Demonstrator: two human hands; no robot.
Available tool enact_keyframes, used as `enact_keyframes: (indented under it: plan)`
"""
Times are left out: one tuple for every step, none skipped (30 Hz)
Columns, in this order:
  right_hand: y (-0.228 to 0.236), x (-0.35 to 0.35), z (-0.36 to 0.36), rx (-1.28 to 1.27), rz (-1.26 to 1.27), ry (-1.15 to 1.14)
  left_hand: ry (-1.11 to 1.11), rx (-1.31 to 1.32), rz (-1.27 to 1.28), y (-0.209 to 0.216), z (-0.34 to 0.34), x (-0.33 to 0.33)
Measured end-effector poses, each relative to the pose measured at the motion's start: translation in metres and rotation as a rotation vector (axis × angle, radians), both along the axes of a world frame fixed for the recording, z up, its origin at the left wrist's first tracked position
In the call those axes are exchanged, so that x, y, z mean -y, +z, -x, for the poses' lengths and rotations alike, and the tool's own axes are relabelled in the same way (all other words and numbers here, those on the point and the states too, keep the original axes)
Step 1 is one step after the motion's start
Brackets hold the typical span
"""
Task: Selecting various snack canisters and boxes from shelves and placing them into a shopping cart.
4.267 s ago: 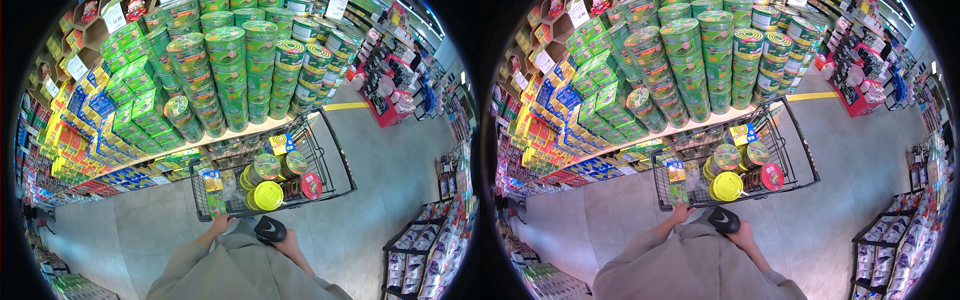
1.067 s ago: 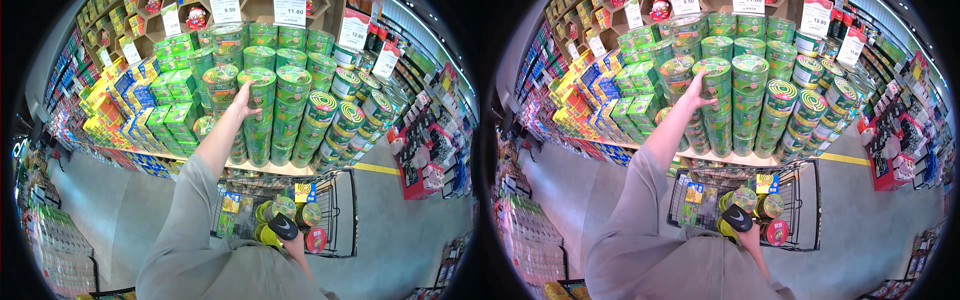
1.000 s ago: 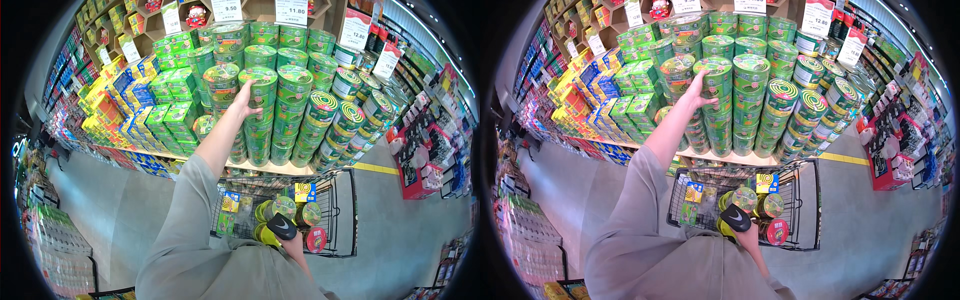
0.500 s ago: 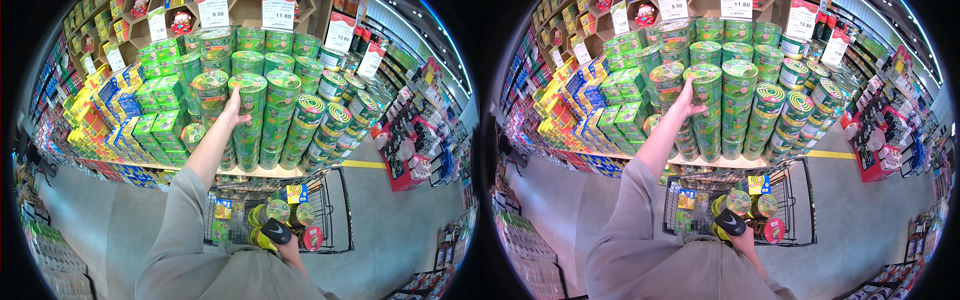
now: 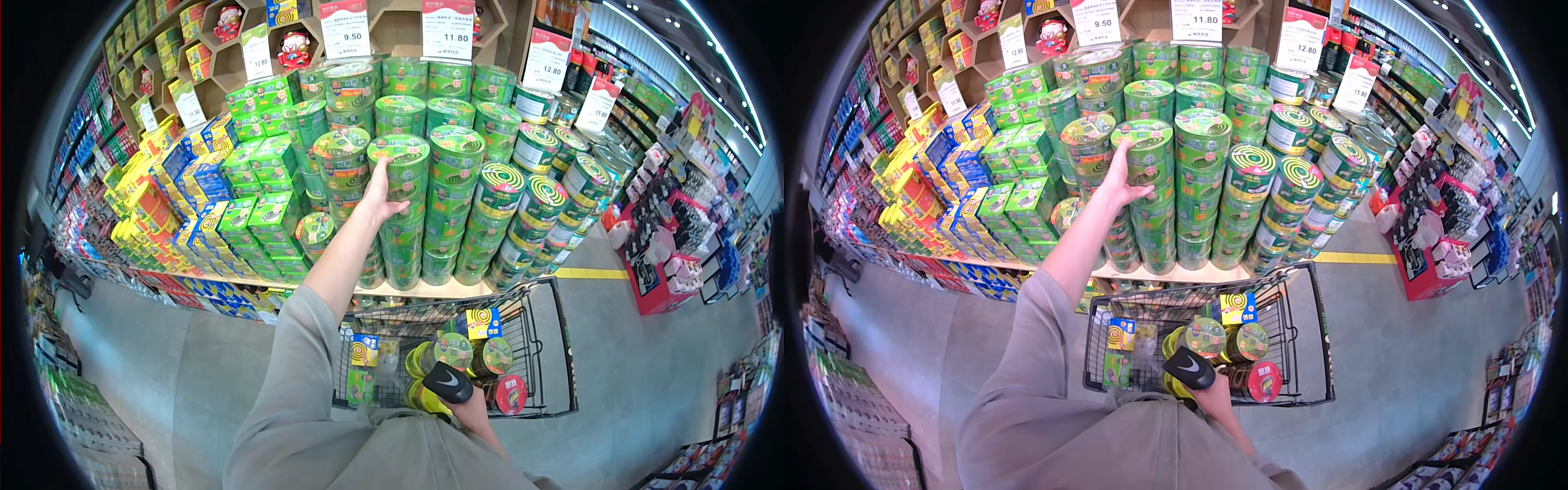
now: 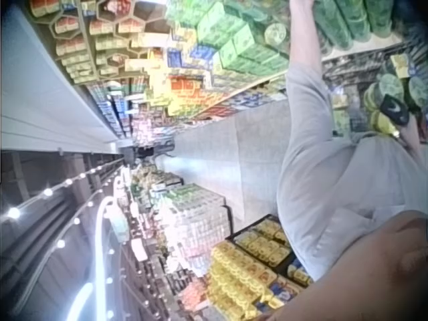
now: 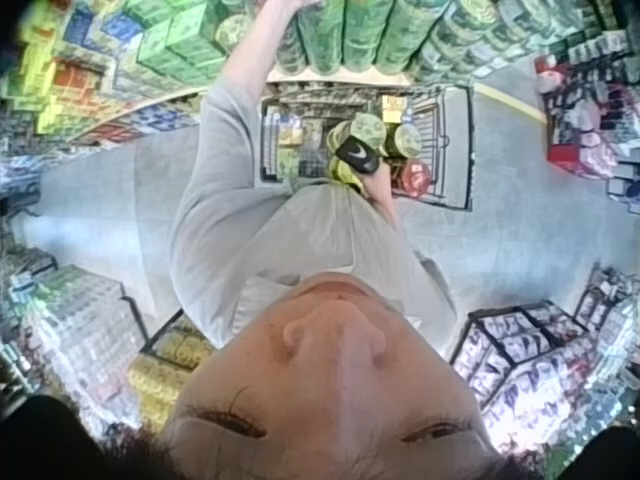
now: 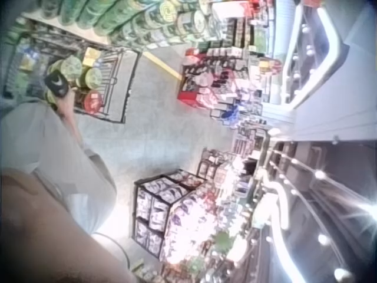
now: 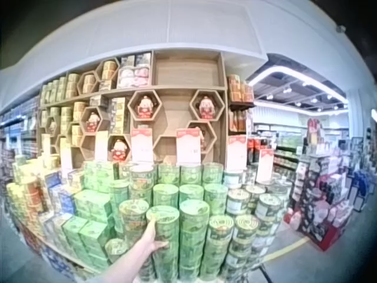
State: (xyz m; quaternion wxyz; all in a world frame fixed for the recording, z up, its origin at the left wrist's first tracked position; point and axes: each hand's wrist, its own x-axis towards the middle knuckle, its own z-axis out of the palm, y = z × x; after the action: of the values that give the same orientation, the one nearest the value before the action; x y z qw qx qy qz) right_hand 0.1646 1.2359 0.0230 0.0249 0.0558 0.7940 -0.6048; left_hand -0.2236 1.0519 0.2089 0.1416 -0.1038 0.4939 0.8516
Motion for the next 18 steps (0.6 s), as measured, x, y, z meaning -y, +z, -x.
enact_keyframes:
  plan:
    - [-0.001, 0.001, -0.002, 0.003, 0.002, -0.001, 0.016, 0.016, -0.019, 0.005, -0.001, 0.001]
    - [-0.003, 0.002, -0.004, 0.010, 0.000, 0.005, 0.031, 0.031, -0.038, 0.006, -0.001, 0.001]
    - [-0.004, 0.001, -0.002, 0.009, -0.005, 0.013, 0.032, 0.027, -0.038, 0.007, -0.001, 0.002]
    - [-0.008, -0.001, -0.001, 0.005, -0.006, 0.014, 0.034, 0.039, -0.037, 0.006, 0.000, 0.004]
    - [-0.015, -0.003, -0.002, 0.001, -0.020, 0.024, 0.035, 0.051, -0.037, 0.006, -0.001, 0.005]
    - [-0.018, -0.003, -0.003, 0.002, -0.030, 0.033, 0.035, 0.067, -0.032, 0.005, -0.002, 0.007]
    - [-0.019, -0.003, -0.004, 0.002, -0.027, 0.032, 0.035, 0.067, -0.029, 0.004, -0.003, 0.007]
    - [-0.018, -0.004, -0.004, 0.004, -0.024, 0.032, 0.044, 0.062, -0.037, 0.004, -0.004, 0.008]
    - [-0.017, -0.005, -0.004, 0.008, -0.021, 0.036, 0.057, 0.060, -0.045, 0.003, -0.006, 0.009]
    - [-0.014, -0.005, -0.005, 0.009, -0.018, 0.039, 0.060, 0.060, -0.042, 0.002, -0.007, 0.011]
    - [-0.011, -0.004, -0.007, -0.002, -0.014, 0.025, 0.012, 0.017, -0.018, -0.001, -0.008, 0.013]
    - [-0.008, -0.003, -0.009, -0.008, -0.008, 0.009, -0.038, -0.021, 0.007, -0.006, -0.009, 0.014]
    - [-0.006, -0.003, -0.009, -0.001, -0.003, 0.010, -0.036, -0.014, 0.012, -0.009, -0.008, 0.015]
    - [-0.003, -0.005, -0.006, -0.039, -0.014, -0.002, -0.036, -0.036, -0.002, -0.010, -0.004, 0.016]
    - [-0.002, -0.005, -0.006, -0.074, -0.022, -0.019, -0.040, -0.054, -0.014, -0.012, -0.005, 0.015]
    - [-0.001, -0.004, -0.006, -0.092, -0.027, -0.022, -0.025, -0.052, -0.009, -0.015, -0.008, 0.016]
    - [0.000, -0.004, -0.006, -0.114, -0.033, -0.014, -0.028, -0.041, -0.002, -0.017, -0.011, 0.019]
    - [-0.004, -0.005, -0.006, -0.109, -0.029, -0.013, -0.068, -0.071, -0.025, -0.016, -0.015, 0.021]
